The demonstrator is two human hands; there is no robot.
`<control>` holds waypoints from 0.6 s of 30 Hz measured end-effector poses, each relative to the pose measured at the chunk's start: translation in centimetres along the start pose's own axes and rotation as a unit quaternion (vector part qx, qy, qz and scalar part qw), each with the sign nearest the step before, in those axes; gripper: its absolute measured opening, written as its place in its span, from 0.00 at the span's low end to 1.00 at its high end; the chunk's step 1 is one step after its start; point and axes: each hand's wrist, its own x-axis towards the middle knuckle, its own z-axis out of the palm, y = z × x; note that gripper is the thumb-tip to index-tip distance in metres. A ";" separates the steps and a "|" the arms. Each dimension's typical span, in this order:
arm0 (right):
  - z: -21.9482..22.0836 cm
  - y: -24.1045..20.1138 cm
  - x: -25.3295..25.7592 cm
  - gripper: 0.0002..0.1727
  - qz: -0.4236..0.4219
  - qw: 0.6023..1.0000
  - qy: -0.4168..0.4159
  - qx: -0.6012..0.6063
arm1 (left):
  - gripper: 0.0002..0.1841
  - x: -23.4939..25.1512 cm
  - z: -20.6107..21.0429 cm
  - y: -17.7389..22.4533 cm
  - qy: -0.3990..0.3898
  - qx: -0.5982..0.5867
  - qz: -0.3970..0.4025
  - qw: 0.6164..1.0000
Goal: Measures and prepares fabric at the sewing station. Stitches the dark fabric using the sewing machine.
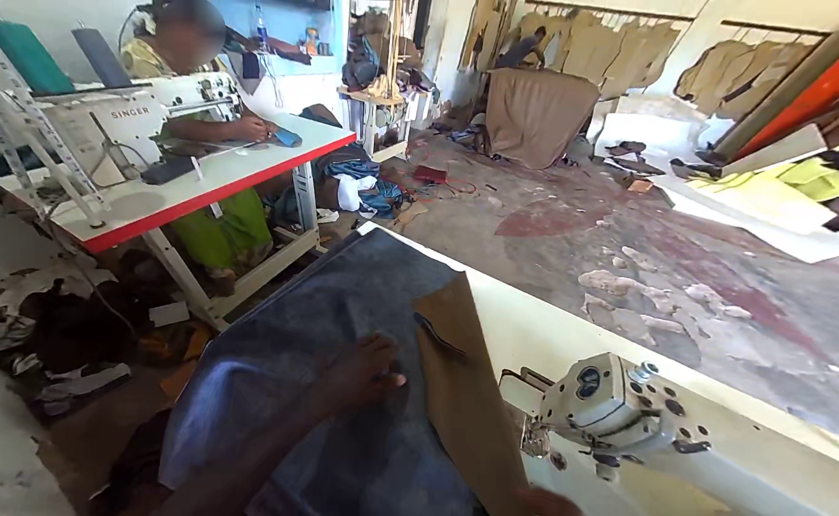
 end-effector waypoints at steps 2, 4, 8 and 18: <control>4.5 1.6 4.3 0.40 -0.102 0.988 0.017 -0.116 | 0.35 4.0 3.5 -1.3 0.023 0.012 0.016 1.000; 8.2 4.2 8.3 0.47 -0.114 0.963 0.035 -0.241 | 0.38 4.3 5.5 -1.7 0.034 0.041 0.002 0.999; 9.6 6.5 11.3 0.15 -0.136 0.971 0.059 -0.187 | 0.41 -1.0 5.4 -1.5 0.044 0.059 -0.041 0.996; 5.8 3.3 16.4 0.28 0.236 0.930 0.233 0.159 | 0.42 -6.4 0.5 0.7 0.031 0.016 -0.159 0.987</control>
